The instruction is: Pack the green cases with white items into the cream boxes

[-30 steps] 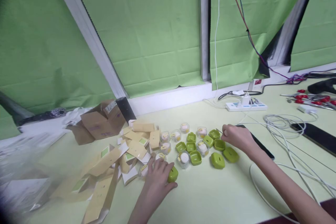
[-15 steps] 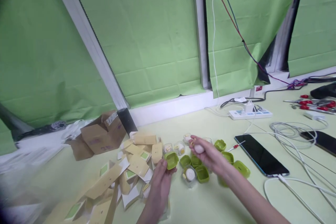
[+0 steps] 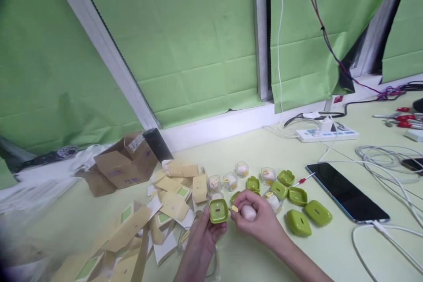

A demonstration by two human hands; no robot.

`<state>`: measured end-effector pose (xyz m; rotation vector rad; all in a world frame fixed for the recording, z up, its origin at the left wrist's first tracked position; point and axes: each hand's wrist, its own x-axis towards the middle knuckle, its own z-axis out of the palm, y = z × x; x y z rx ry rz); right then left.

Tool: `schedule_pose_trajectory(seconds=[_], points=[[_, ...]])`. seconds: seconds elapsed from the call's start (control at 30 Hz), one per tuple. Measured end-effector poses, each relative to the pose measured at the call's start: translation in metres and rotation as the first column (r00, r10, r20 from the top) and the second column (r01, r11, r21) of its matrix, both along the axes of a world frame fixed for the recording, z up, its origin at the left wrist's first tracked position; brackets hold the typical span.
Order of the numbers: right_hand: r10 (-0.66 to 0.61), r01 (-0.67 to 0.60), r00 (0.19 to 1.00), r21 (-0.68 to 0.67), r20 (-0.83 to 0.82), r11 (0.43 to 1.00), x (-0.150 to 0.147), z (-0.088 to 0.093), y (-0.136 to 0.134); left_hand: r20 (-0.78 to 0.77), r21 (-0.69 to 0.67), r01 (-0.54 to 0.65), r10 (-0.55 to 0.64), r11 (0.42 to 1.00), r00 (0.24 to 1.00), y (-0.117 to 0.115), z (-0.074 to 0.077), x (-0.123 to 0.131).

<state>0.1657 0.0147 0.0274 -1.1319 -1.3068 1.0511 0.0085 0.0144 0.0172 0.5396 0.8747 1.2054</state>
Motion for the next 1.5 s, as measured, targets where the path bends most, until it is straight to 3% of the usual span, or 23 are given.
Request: schedule_pose_trajectory(seconds=[0.17,0.33,0.43,0.6,0.73,0.97,1.1,1.2,1.5], points=[[-0.054,0.014,0.981,0.210,0.188,0.978,0.000,0.000,-0.005,0.007,0.045,0.034,-0.034,0.998,0.999,-0.003,0.006,-0.003],[-0.080,0.033,0.978,0.238,0.190,0.971,0.001,0.002,-0.007,0.006,0.028,0.107,-0.107,0.994,0.994,-0.006,0.010,-0.001],[-0.032,-0.037,0.970,0.278,0.239,0.960,0.001,0.002,-0.008,-0.069,0.074,0.127,-0.122,0.989,0.990,-0.007,0.008,0.001],[-0.163,-0.100,0.834,0.434,0.527,0.895,-0.001,-0.005,-0.006,-0.073,0.017,0.097,-0.095,0.995,0.993,-0.006,0.002,0.003],[-0.269,-0.102,0.737,0.496,0.620,0.862,-0.002,-0.009,-0.005,-0.069,0.013,0.126,-0.125,0.992,0.990,-0.004,0.000,0.003],[-0.251,-0.210,0.638,0.478,0.728,0.853,0.000,-0.007,-0.005,-0.116,0.029,0.173,-0.168,0.985,0.979,-0.006,0.005,0.004],[-0.244,-0.299,0.580,0.482,0.777,0.824,0.001,-0.006,-0.004,-0.096,0.001,0.138,-0.137,0.990,0.986,-0.006,0.005,0.003],[-0.238,-0.323,0.594,0.499,0.768,0.804,0.000,-0.006,-0.005,-0.081,0.000,0.139,-0.139,0.990,0.987,-0.006,0.005,0.004],[-0.223,-0.147,0.789,0.529,0.572,0.836,-0.002,-0.010,-0.006,-0.066,0.025,0.155,-0.153,0.988,0.986,-0.008,0.005,0.006]])
